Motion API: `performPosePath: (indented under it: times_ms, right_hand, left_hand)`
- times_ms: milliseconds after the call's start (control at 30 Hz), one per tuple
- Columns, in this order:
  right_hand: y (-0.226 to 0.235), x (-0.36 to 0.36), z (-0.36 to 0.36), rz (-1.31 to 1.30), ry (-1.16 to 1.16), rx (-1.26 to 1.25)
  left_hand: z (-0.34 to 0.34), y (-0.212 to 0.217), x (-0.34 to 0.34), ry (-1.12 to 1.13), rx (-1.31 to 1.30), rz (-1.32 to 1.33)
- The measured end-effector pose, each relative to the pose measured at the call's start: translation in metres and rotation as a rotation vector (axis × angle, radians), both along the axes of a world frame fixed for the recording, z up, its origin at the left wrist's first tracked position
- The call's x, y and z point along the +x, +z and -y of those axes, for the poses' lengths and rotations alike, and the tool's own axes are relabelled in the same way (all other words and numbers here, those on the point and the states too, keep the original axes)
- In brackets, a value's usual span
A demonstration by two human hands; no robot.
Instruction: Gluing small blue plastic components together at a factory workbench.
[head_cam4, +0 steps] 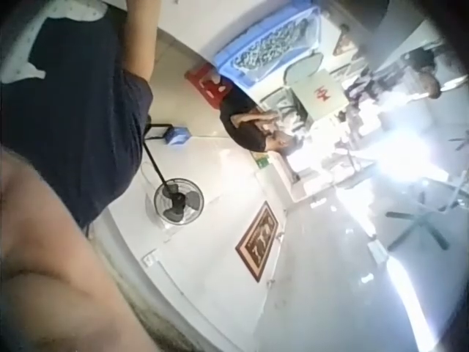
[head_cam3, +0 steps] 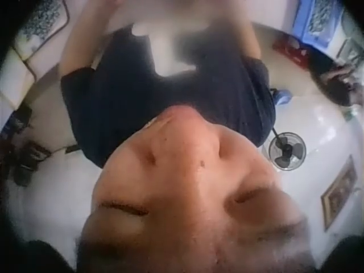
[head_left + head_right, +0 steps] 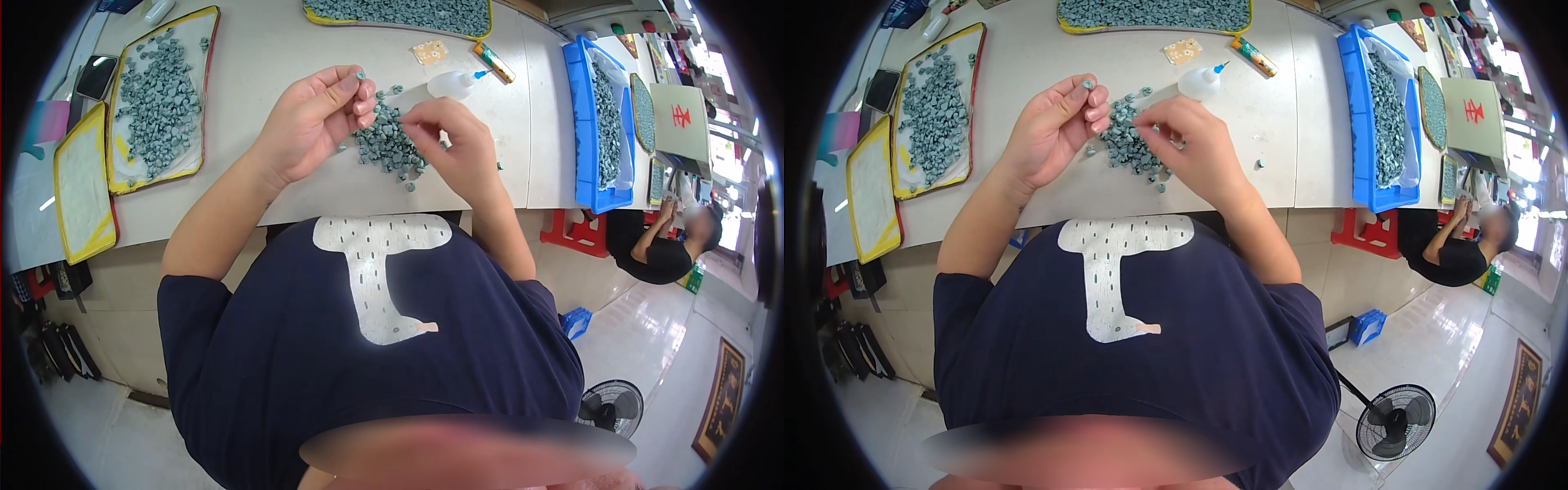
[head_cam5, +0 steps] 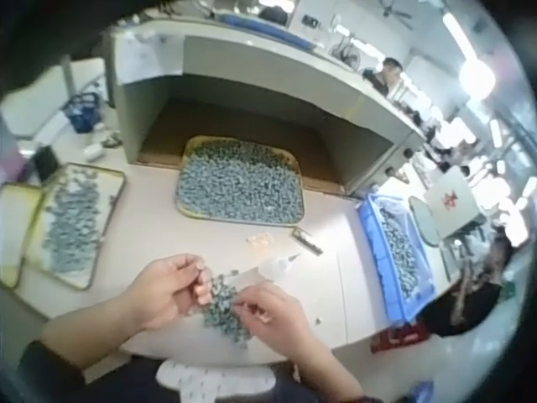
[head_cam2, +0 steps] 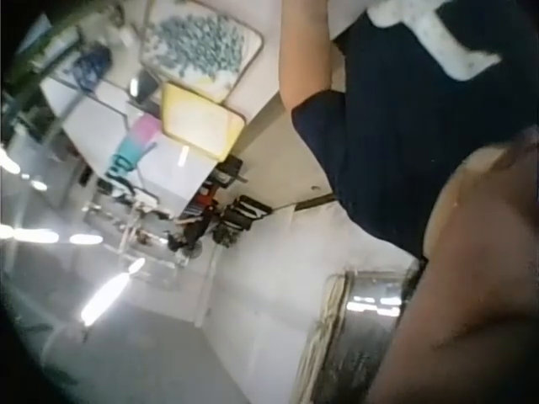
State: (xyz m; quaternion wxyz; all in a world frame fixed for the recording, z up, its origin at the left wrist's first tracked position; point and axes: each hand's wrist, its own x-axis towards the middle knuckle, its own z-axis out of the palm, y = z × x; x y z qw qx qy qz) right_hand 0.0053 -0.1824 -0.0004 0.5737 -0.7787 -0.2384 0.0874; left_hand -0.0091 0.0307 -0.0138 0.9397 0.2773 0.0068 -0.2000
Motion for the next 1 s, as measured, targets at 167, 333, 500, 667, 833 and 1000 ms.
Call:
performPosePath:
  times_ms: [167,333,500,667,833,1000]
  right_hand:
    - [0.001,-0.01,-0.001,0.4,0.229,-0.434]
    - [-0.003,-0.019,-0.009,0.532,0.243,-0.604]
    - [-0.005,-0.025,-0.015,0.539,0.244,-0.653]
    - [-0.005,-0.025,-0.02,0.535,0.243,-0.63]
    - [0.01,-0.024,-0.024,0.189,0.076,-0.438]
    - [0.001,-0.02,-0.016,-0.164,-0.12,-0.149]
  left_hand:
    - [-0.002,-0.001,-0.005,0.003,-0.006,0.0]
    - [-0.001,-0.002,-0.008,0.0,0.001,-0.003]
    - [-0.001,-0.001,-0.012,-0.017,-0.014,-0.001]
    - [-0.003,0.006,-0.015,-0.036,-0.012,-0.012]
    - [-0.009,0.003,-0.014,-0.084,-0.021,-0.006]
    - [-0.004,-0.001,-0.014,-0.119,-0.019,0.023]
